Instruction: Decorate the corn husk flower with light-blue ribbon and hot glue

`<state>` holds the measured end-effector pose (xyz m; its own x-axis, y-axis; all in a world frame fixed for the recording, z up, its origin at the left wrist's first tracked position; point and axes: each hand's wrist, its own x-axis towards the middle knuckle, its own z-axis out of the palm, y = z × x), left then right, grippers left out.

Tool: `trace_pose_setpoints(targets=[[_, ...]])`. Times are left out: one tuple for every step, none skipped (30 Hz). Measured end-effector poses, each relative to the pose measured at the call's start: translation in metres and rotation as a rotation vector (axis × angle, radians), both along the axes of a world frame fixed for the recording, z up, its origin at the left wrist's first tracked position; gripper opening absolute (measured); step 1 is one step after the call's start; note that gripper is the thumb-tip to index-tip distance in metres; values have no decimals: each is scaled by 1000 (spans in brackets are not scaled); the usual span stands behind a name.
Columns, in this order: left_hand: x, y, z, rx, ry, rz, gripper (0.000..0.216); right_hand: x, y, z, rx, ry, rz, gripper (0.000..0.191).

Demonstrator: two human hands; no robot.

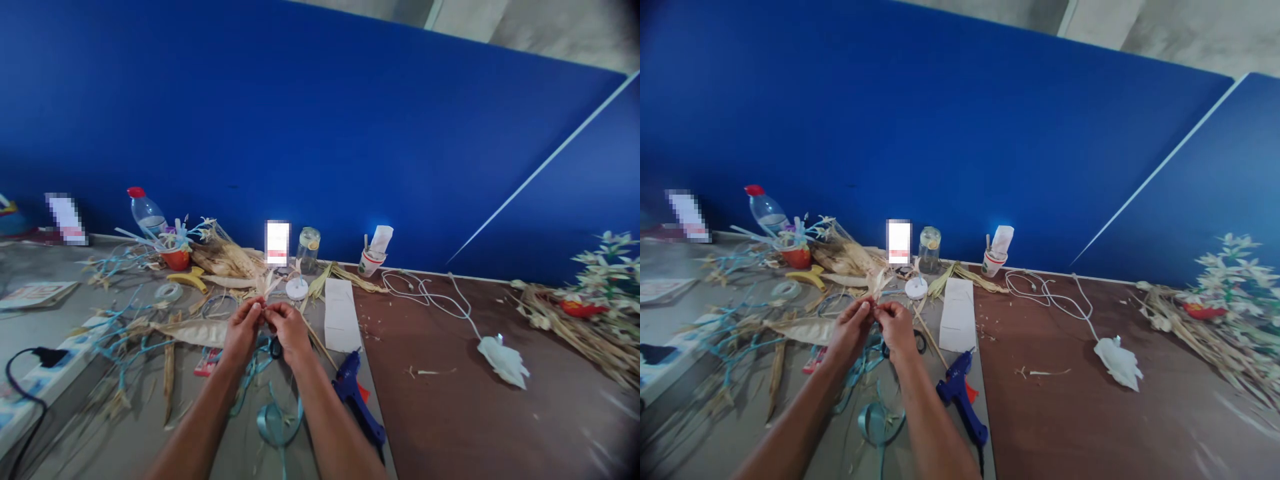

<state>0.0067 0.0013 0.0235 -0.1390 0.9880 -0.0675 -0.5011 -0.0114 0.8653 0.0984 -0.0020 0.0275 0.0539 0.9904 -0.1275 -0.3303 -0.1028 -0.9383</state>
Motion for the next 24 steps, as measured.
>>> trace_pose_setpoints(targets=[[1,0,0,-6,-20,-1,33,0,0,0,-17,43,-9,11],[1,0,1,-10,-27,-4,33,0,0,1,-31,75,-19,10],[2,0,0,-13,-24,-8,33,0,0,1,-42,92,-21,11],[2,0,0,-17,-18,-9,32,0,0,2,-51,100,-18,11],[2,0,-1,-21,-10,-8,32,-1,0,2,-57,103,-13,12],[1,0,-1,-24,-1,-14,32,-1,0,2,-62,104,-10,13],[1,0,-1,-26,7,-23,32,-1,0,3,-67,106,-9,13],[1,0,-1,-27,11,-39,31,-1,0,3,-71,107,-13,13],[1,-1,0,-27,10,-57,30,-1,0,3,-75,106,-18,13],[1,-1,2,-28,4,-69,28,-1,0,3,-81,100,-20,13],[2,-2,3,-28,-3,-74,27,-2,0,3,-86,91,-17,13],[2,-2,5,-28,-9,-71,26,-2,-1,3,-88,81,-10,13],[2,-3,6,-26,-11,-63,26,-2,-1,3,-85,72,0,13],[2,-3,8,-22,-9,-53,25,-2,-1,3,-80,62,15,13],[2,-4,9,-18,-6,-46,25,-2,-1,3,-72,56,30,14],[2,-4,9,-15,-5,-43,24,-2,-1,2,-61,53,44,15],[1,-4,9,-16,-7,-44,24,-2,-1,2,-52,51,53,15],[1,-4,9,-20,-15,-44,24,-2,-1,1,-47,48,57,16],[0,-4,9,-25,-24,-46,24,-2,-1,1,-45,44,57,15],[0,-4,8,-31,-35,-51,24,-2,-1,0,-47,43,53,15],[0,-4,8,-36,-46,-56,24,-3,0,0,-51,43,48,15],[0,-4,8,-38,-55,-60,24,-3,0,-1,-59,46,46,15],[1,-5,7,-37,-61,-62,24,-3,0,-1,-65,50,45,16],[1,-5,7,-34,-62,-60,24,-3,1,-1,-68,55,43,16]])
